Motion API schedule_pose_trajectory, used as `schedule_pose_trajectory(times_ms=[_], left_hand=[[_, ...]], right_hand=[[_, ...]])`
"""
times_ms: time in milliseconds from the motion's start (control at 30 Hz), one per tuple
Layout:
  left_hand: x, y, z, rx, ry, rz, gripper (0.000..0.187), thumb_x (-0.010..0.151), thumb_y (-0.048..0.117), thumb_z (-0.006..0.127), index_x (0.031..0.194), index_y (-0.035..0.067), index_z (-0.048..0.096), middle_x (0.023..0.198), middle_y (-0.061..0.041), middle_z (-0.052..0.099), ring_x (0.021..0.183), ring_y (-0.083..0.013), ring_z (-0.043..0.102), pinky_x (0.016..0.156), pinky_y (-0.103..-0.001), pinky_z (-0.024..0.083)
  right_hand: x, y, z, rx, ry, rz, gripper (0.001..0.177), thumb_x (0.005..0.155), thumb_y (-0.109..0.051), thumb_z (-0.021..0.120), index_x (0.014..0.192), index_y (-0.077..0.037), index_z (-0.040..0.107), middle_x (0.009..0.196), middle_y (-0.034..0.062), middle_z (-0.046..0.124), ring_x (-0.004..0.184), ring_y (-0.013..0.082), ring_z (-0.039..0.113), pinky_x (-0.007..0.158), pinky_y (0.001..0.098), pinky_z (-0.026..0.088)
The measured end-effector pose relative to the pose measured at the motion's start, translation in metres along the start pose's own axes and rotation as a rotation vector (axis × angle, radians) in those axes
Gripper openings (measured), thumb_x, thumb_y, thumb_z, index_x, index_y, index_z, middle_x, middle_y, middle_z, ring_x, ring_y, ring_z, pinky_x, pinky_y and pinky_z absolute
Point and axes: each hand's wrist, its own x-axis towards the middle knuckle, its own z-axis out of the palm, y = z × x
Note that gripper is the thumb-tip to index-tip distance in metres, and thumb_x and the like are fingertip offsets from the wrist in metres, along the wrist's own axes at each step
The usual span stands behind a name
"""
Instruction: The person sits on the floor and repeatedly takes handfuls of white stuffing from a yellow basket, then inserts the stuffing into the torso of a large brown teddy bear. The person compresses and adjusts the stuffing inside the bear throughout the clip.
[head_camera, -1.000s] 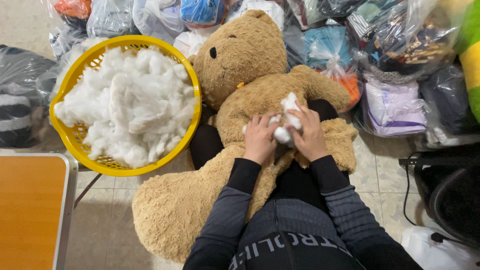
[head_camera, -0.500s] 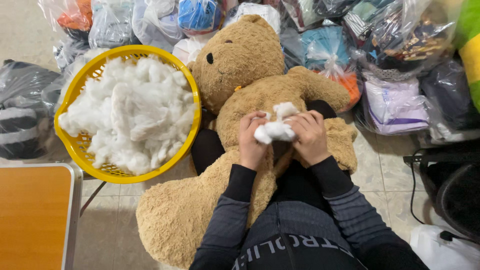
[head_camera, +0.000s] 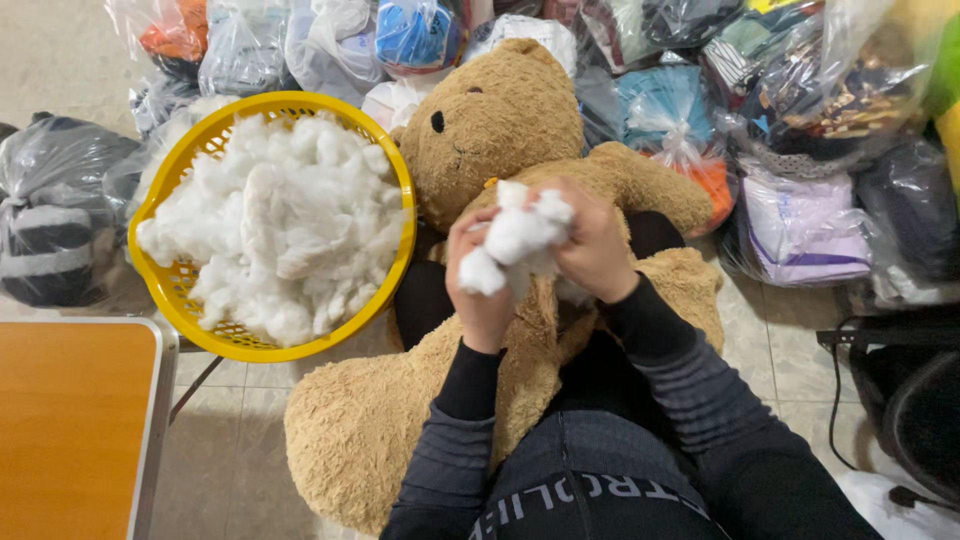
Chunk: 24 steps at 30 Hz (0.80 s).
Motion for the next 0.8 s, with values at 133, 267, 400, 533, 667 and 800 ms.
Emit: schedule_pose_trajectory(times_ms=[133, 267, 400, 533, 667, 800], left_hand=[[0.017, -0.008, -0.025, -0.078, 0.123, -0.076, 0.019, 0.094, -0.005, 0.054, 0.109, 0.000, 0.064, 0.123, -0.012, 0.067, 0.119, -0.0242, 0.064, 0.107, -0.036, 0.051], [0.030, -0.018, -0.064, 0.015, 0.231, -0.034, 0.015, 0.098, -0.007, 0.056, 0.110, 0.000, 0.063, 0.125, -0.012, 0.065, 0.121, -0.0243, 0.062, 0.110, -0.036, 0.048], [0.032, -0.032, -0.108, 0.256, 0.408, 0.012, 0.020, 0.091, -0.004, 0.066, 0.109, 0.001, 0.064, 0.124, -0.011, 0.065, 0.119, -0.0250, 0.064, 0.107, -0.036, 0.051], [0.023, -0.064, -0.142, 0.596, 0.527, 0.014, 0.025, 0.082, 0.001, 0.078, 0.105, 0.004, 0.068, 0.121, -0.011, 0.066, 0.121, -0.0268, 0.058, 0.106, -0.037, 0.049], [0.011, -0.112, -0.166, 0.993, 0.417, -0.198, 0.031, 0.078, 0.004, 0.080, 0.107, 0.010, 0.073, 0.132, -0.006, 0.066, 0.132, -0.0303, 0.044, 0.113, -0.048, 0.033], [0.002, -0.134, -0.175, 1.074, 0.248, -0.573, 0.054, 0.065, 0.003, 0.078, 0.117, 0.012, 0.069, 0.155, -0.019, 0.032, 0.146, -0.0437, 0.016, 0.119, -0.064, 0.009]], right_hand=[[0.024, -0.004, 0.034, 0.098, -0.089, 0.051, 0.036, 0.082, 0.008, 0.063, 0.116, -0.005, 0.062, 0.114, 0.0103, 0.068, 0.111, 0.0275, 0.068, 0.096, 0.0353, 0.053], [0.041, -0.016, 0.070, 0.116, -0.180, -0.039, 0.040, 0.086, 0.004, 0.069, 0.123, -0.007, 0.060, 0.122, 0.0104, 0.065, 0.119, 0.0290, 0.065, 0.102, 0.0368, 0.052], [0.057, -0.021, 0.116, 0.210, -0.403, -0.077, 0.061, 0.081, -0.003, 0.075, 0.137, -0.009, 0.051, 0.132, 0.0157, 0.057, 0.128, 0.0334, 0.058, 0.110, 0.0394, 0.047], [0.057, -0.011, 0.163, 0.184, -0.600, -0.054, 0.082, 0.082, -0.010, 0.079, 0.153, -0.010, 0.036, 0.138, 0.0213, 0.047, 0.133, 0.0405, 0.050, 0.114, 0.0451, 0.041], [0.043, 0.019, 0.214, -0.105, -0.535, 0.002, 0.078, 0.080, -0.010, 0.078, 0.149, -0.015, 0.042, 0.148, 0.0224, 0.043, 0.138, 0.0439, 0.046, 0.114, 0.0496, 0.042], [0.020, 0.049, 0.247, -0.280, -0.403, 0.021, 0.076, 0.088, -0.014, 0.074, 0.154, -0.016, 0.037, 0.158, 0.0272, 0.031, 0.143, 0.0485, 0.037, 0.112, 0.0517, 0.044]])
